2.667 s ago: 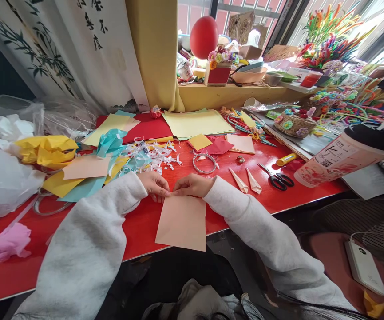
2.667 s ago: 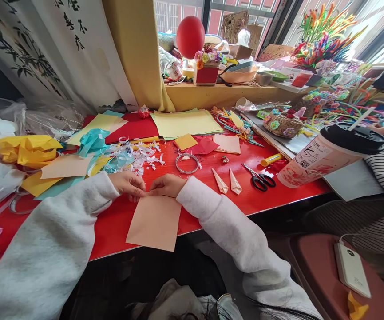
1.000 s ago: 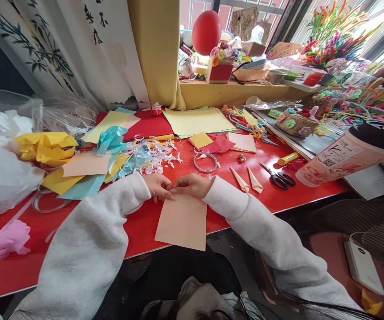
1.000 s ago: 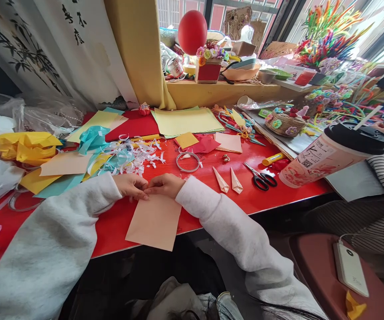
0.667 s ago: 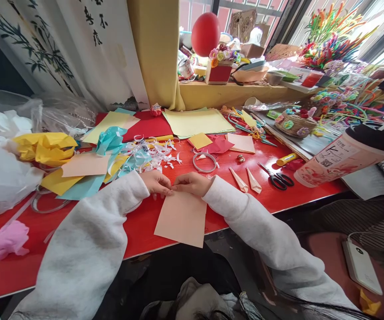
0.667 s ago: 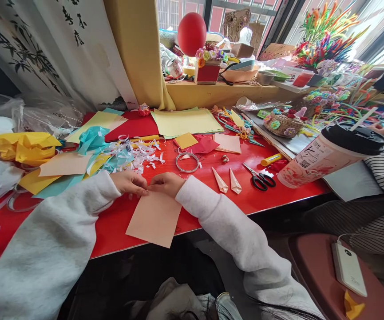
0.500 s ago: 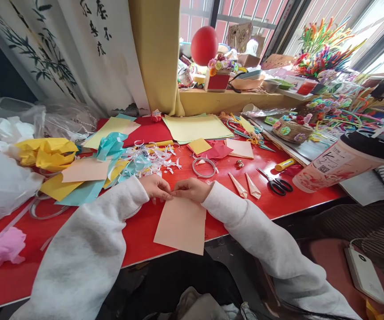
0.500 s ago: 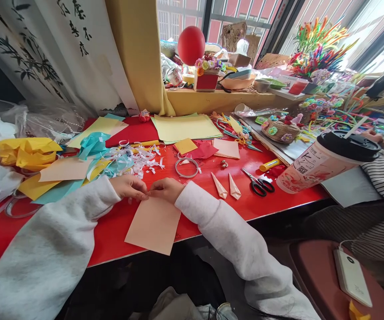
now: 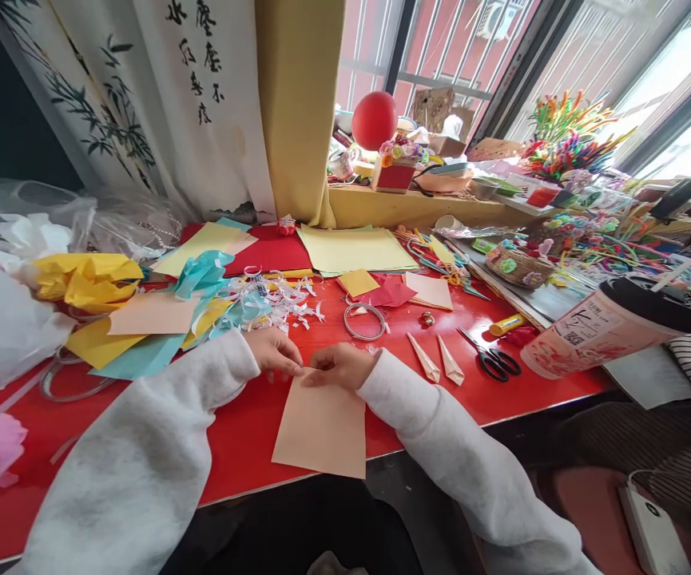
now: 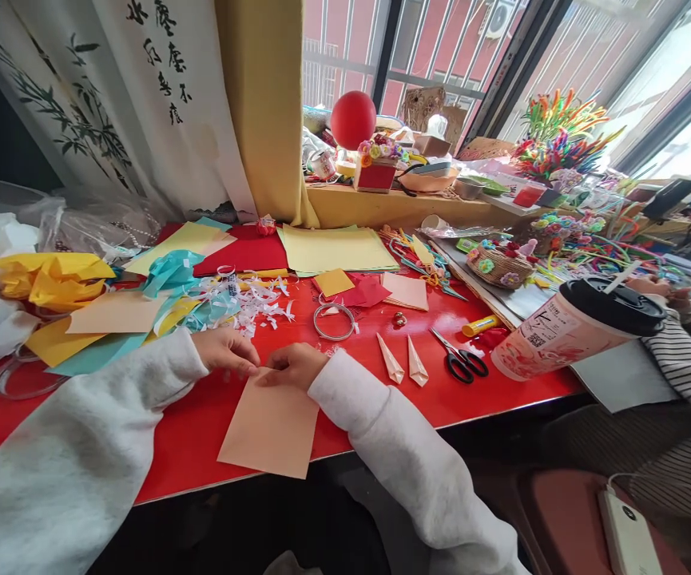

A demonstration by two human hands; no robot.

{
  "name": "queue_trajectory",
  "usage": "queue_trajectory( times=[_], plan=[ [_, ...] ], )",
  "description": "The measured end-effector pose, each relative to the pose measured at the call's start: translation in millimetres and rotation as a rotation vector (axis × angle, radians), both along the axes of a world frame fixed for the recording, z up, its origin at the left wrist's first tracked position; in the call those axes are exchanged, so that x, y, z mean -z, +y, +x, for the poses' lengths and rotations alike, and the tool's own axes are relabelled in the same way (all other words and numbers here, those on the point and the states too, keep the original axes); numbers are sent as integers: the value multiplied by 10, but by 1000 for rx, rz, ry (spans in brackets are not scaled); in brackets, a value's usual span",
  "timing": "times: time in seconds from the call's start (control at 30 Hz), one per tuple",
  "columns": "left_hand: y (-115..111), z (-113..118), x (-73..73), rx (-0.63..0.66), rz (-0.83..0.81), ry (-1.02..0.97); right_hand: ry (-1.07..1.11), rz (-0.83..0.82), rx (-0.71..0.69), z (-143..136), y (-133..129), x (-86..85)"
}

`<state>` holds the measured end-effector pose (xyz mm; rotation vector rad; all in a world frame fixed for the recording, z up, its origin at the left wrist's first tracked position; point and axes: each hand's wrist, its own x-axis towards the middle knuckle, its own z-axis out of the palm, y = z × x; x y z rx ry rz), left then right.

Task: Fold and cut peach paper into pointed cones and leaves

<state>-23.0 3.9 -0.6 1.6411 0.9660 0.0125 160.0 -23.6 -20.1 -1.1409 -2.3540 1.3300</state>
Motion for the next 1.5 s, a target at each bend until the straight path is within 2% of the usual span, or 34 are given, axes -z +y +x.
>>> queue_trajectory(
  times=[0.23, 0.63, 0.8, 0.97, 1.37, 1.5],
  plan=[
    [-13, 15, 17, 68, -25, -38, -39, 16, -31, 5, -4, -37],
    [-42, 15, -22, 31, -17, -30, -36, 3, -53, 7, 6, -22],
    [-29, 12, -8, 59, -7, -18, -23, -21, -38, 11, 14, -20],
    [-14, 7, 12, 62, 16, -21, 10, 4, -9, 5, -5, -29],
    [-65, 45, -9, 84, 79, 43, 5, 97, -71, 1, -26, -59],
    [-82, 66, 8, 63, 95, 65, 15, 134, -46, -16, -37, -48]
  ],
)
